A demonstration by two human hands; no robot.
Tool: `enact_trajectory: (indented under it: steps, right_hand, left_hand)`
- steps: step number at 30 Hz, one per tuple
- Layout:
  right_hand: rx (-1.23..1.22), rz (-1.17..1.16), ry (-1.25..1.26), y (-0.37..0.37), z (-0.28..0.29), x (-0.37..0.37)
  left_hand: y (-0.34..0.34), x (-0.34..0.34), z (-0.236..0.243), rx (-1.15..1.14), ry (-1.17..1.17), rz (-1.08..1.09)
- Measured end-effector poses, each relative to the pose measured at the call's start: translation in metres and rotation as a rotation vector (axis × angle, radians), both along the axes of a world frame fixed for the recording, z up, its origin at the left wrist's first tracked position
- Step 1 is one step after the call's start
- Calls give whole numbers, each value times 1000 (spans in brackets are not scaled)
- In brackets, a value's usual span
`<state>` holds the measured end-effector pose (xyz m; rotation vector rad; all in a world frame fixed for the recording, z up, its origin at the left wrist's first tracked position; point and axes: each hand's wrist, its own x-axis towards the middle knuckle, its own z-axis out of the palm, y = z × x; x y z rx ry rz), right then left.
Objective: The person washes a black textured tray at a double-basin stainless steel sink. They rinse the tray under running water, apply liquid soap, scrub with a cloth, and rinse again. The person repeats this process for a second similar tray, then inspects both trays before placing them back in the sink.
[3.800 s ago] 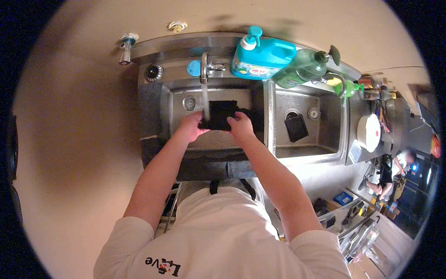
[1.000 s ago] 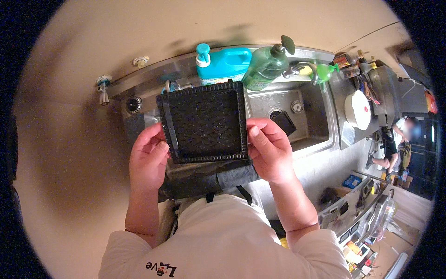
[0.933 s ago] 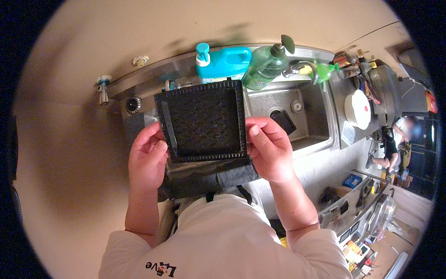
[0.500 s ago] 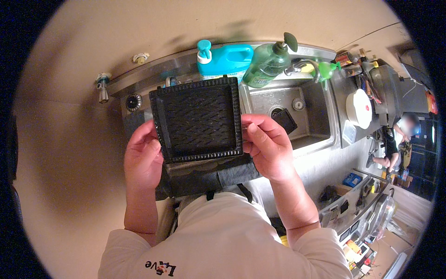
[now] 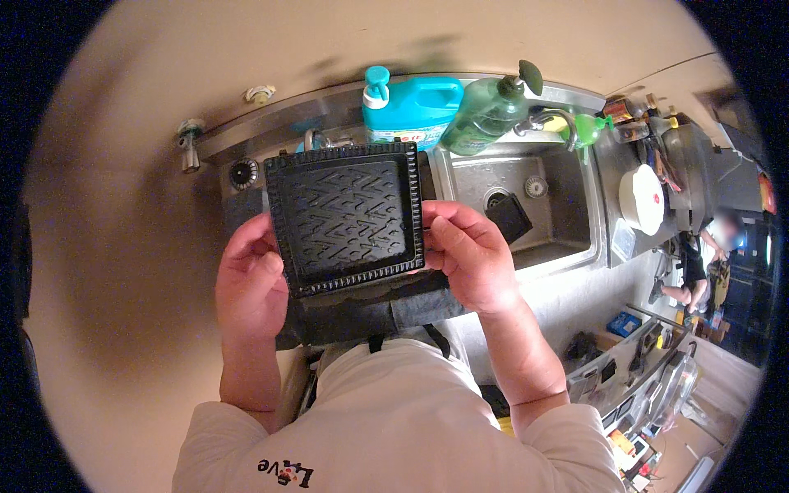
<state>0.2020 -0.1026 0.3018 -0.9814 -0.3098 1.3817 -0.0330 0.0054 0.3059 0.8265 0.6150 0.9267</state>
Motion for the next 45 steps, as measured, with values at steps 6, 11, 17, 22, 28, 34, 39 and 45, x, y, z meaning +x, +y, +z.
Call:
enact_trajectory:
  steps: [6, 11, 17, 22, 28, 34, 39, 45]
  right_hand:
    - [46, 4, 2, 1, 0, 0]
    - [67, -1, -37, 3, 4, -2]
    - [84, 1, -30, 1, 4, 0]
    - [73, -4, -34, 1, 5, -1]
    - [65, -18, -90, 0, 8, -4]
    - [98, -29, -97, -1, 10, -4]
    - [100, 0, -155, -1, 12, -2]
    - [95, -17, -179, -1, 8, -2]
  left_hand:
    - [1, 0, -2, -12, -7, -13]
    - [1, 0, -2, -22, -20, -19]
    - [2, 0, -3, -23, -37, -27]
    - [2, -1, -4, -21, -38, -30]
    - [2, -2, -2, -42, -40, -17]
    - [3, -3, -6, -19, -71, -31]
    - [2, -3, -6, -21, -59, -13]
    - [3, -4, -9, -7, -61, 0]
